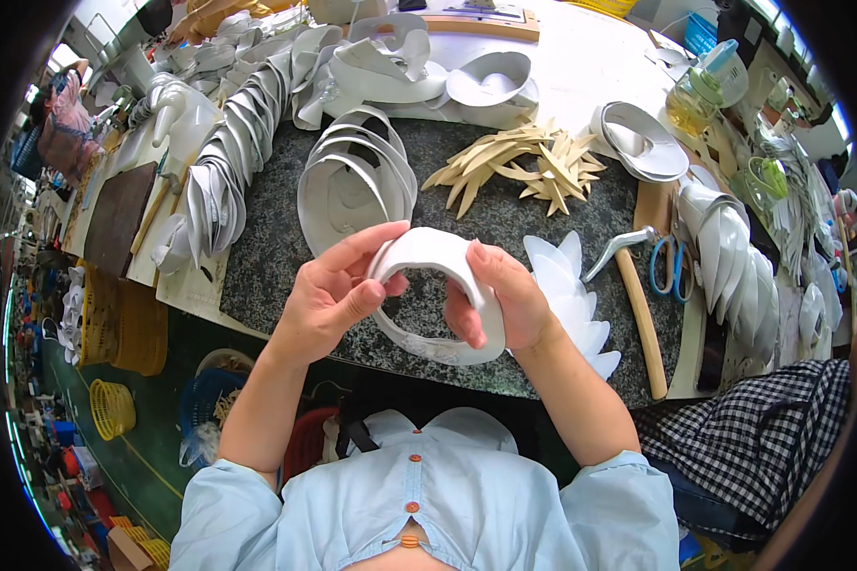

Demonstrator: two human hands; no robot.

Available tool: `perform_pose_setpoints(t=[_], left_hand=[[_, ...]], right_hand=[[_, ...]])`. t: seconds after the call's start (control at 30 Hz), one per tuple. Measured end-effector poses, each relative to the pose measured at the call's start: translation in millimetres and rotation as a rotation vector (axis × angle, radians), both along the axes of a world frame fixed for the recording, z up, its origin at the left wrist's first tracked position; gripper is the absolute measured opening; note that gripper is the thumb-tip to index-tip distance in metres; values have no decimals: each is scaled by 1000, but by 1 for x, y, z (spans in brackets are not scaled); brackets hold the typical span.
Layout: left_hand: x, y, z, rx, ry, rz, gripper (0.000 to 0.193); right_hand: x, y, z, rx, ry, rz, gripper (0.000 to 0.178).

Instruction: The person assembles visor headbands by hand, picking up headbands, inserting and pressing inner lining into the rims, and turning the assembled pieces over on the workbench.

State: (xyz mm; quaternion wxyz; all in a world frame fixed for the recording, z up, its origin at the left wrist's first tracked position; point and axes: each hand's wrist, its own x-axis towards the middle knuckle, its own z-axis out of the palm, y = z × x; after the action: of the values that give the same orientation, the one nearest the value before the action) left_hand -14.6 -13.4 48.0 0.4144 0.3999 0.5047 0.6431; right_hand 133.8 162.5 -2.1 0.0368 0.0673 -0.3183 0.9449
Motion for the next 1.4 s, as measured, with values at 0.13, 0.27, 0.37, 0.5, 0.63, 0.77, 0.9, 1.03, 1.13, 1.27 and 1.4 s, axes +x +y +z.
perform_pose_setpoints(t=[0.13,0.27,0.37,0.5,0.63,0.77,0.9,1.03,1.13,1.27,1.4], left_hand=[[2,1,-7,-178,57,75,57],[5,4,-8,-297,46,134,56],[4,3,-10,-355,22,134,57],[5,4,-7,-379,12,155,56],[-4,4,-9,-391,-38,169,59],[-4,5,-11,-489,-117,109,61],[-3,1,-30,-457,-237,97,61],[26,-13,-41,-283,558,-18,28],[52,-3,-45,21,1037,-25,24],[39,5,-54,-10,1723,211,48],[58,-4,-54,-112,1981,188,53]], right_hand=[[1,-8,4,-116,-293,-95,40],[2,-16,3,-303,-406,-68,37],[4,-20,2,-343,-449,-60,38],[8,-19,0,-342,-456,3,44],[12,-14,7,153,-735,-217,49],[22,-28,1,979,-376,-548,48],[17,-13,-6,1271,-311,-763,51],[20,9,-21,921,-616,-654,45],[20,-3,-29,913,-567,-489,42],[21,2,-23,933,-403,-477,49],[33,-11,-14,697,-333,-505,54]])
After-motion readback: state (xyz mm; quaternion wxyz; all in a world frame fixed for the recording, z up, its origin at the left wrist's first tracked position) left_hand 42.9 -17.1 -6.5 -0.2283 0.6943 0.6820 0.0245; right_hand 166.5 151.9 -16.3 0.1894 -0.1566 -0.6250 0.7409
